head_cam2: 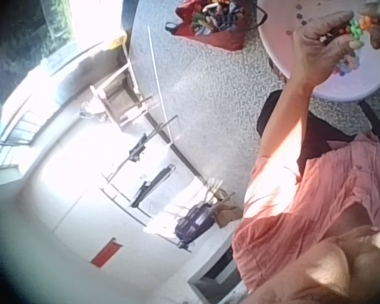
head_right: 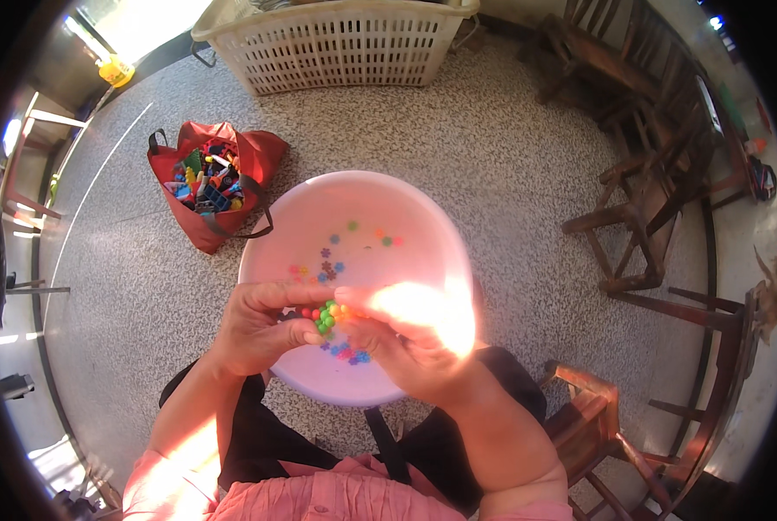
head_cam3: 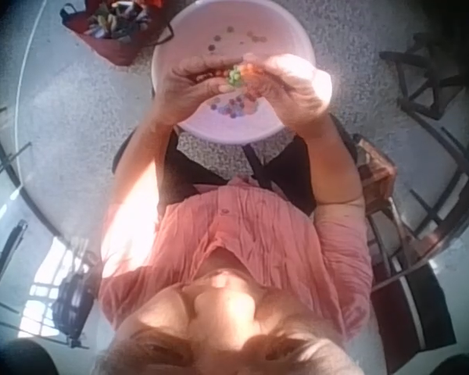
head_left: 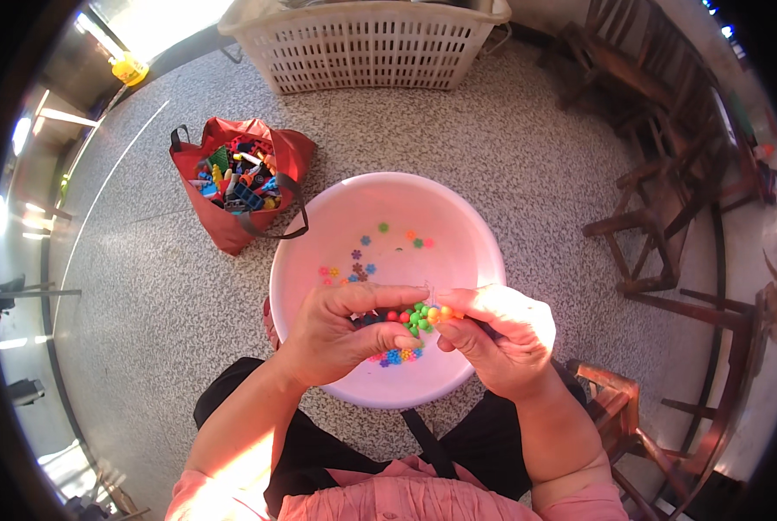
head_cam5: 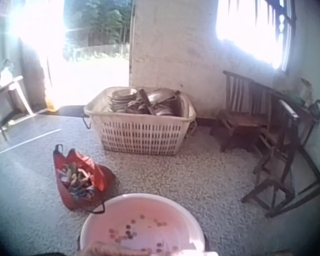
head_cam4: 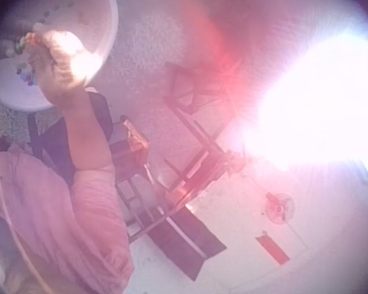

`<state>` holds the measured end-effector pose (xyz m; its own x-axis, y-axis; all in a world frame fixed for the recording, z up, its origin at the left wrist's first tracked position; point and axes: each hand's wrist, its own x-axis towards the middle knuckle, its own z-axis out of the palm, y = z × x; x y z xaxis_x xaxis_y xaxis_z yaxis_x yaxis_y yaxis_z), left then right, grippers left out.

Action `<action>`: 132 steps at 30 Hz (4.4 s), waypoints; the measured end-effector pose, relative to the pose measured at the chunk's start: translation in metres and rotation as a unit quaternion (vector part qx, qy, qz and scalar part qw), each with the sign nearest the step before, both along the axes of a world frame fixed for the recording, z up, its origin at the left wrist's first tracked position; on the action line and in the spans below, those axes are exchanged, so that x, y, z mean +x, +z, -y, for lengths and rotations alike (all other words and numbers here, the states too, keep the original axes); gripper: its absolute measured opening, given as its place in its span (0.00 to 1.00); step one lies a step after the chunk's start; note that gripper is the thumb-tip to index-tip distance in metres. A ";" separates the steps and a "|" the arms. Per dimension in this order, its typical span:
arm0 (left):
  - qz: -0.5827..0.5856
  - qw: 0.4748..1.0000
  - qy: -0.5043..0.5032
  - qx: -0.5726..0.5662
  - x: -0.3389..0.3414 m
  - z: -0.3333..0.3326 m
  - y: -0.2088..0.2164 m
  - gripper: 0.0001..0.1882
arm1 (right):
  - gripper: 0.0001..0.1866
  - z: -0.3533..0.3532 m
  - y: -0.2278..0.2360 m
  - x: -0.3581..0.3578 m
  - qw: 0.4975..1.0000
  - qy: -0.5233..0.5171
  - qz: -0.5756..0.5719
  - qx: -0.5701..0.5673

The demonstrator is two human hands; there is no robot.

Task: The recorder connects plastic flower-shaped blocks into a larger structure.

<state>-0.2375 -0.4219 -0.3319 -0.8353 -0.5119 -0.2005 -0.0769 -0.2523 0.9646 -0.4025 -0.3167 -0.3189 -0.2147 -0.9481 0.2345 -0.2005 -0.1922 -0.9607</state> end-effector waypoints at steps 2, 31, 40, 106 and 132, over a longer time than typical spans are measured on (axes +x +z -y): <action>-0.002 1.000 0.000 -0.008 0.001 0.000 0.000 0.18 | 0.12 0.000 0.001 0.000 0.998 0.009 -0.066 -0.016; -0.123 0.959 0.032 0.253 0.010 0.007 -0.004 0.17 | 0.09 0.015 -0.006 -0.007 0.836 -0.079 0.509 0.189; -0.074 0.980 0.005 0.187 0.004 0.006 0.004 0.18 | 0.08 0.009 -0.008 -0.013 0.925 0.017 0.322 0.201; -0.035 0.978 -0.015 0.206 0.003 0.002 0.001 0.18 | 0.11 0.010 -0.016 -0.017 0.812 -0.078 0.560 0.145; -0.048 0.989 0.013 -0.139 0.003 -0.004 -0.001 0.21 | 0.07 -0.001 0.002 -0.004 0.976 0.002 0.204 0.075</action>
<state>-0.2341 -0.4177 -0.3332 -0.8294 -0.5578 0.0299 0.0211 0.0222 0.9995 -0.4066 -0.3161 -0.3170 -0.2582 -0.9660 -0.0113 0.2054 -0.0435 -0.9777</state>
